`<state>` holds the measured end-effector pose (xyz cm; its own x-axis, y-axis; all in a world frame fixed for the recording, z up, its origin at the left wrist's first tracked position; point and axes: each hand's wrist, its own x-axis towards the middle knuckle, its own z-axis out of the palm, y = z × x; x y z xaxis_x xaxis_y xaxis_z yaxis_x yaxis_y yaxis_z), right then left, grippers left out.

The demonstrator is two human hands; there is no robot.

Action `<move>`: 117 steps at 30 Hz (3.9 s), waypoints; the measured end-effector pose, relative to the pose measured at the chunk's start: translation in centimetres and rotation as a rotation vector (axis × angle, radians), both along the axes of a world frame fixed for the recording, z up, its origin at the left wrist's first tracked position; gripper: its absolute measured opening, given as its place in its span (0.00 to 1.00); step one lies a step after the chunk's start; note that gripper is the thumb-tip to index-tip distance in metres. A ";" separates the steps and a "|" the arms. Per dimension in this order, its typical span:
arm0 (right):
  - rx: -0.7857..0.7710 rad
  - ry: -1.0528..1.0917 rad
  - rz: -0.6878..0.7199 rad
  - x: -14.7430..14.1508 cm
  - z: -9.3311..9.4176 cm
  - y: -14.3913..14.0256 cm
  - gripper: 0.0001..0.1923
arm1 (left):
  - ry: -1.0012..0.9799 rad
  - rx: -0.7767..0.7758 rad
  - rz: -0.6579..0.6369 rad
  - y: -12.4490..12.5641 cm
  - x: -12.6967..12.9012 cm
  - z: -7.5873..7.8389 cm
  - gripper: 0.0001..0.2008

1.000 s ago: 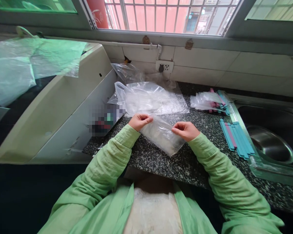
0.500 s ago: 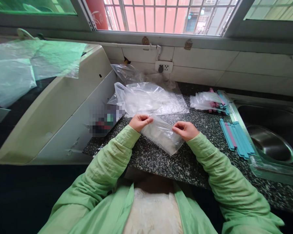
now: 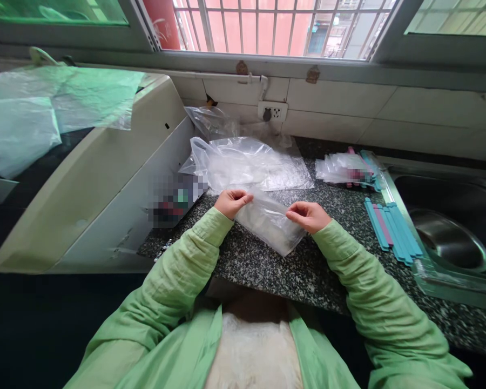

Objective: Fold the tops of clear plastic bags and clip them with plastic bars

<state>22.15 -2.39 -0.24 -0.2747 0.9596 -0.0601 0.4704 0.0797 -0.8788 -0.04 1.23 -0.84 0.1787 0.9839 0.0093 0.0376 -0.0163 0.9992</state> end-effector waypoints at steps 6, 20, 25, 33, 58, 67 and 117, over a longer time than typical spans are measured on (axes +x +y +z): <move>-0.026 -0.026 0.039 0.4 0.0 -0.3 0.25 | -0.018 0.034 0.001 0.2 -0.3 -0.1 0.13; 0.044 -0.040 -0.017 0.4 -0.1 -0.2 0.21 | 0.000 0.086 -0.010 0.7 -0.7 -1.2 0.13; 0.055 -0.049 0.000 0.4 -0.4 -0.2 0.20 | 0.001 0.097 -0.009 0.7 -0.7 -1.3 0.13; 0.047 -0.058 -0.023 0.5 -0.1 -0.1 0.22 | 0.028 0.118 -0.020 0.9 -0.7 -1.7 0.14; 0.036 -0.020 -0.054 1.1 0.1 0.1 0.24 | 0.014 0.095 0.029 0.9 -0.8 -1.4 0.14; 0.001 -0.078 0.039 1.4 0.6 0.0 0.22 | -0.020 0.057 0.037 0.2 -0.2 -0.3 0.15; -0.027 -0.191 0.322 -0.6 -0.7 -0.9 0.16 | 0.087 -0.038 -0.232 -1.1 1.1 -0.7 0.18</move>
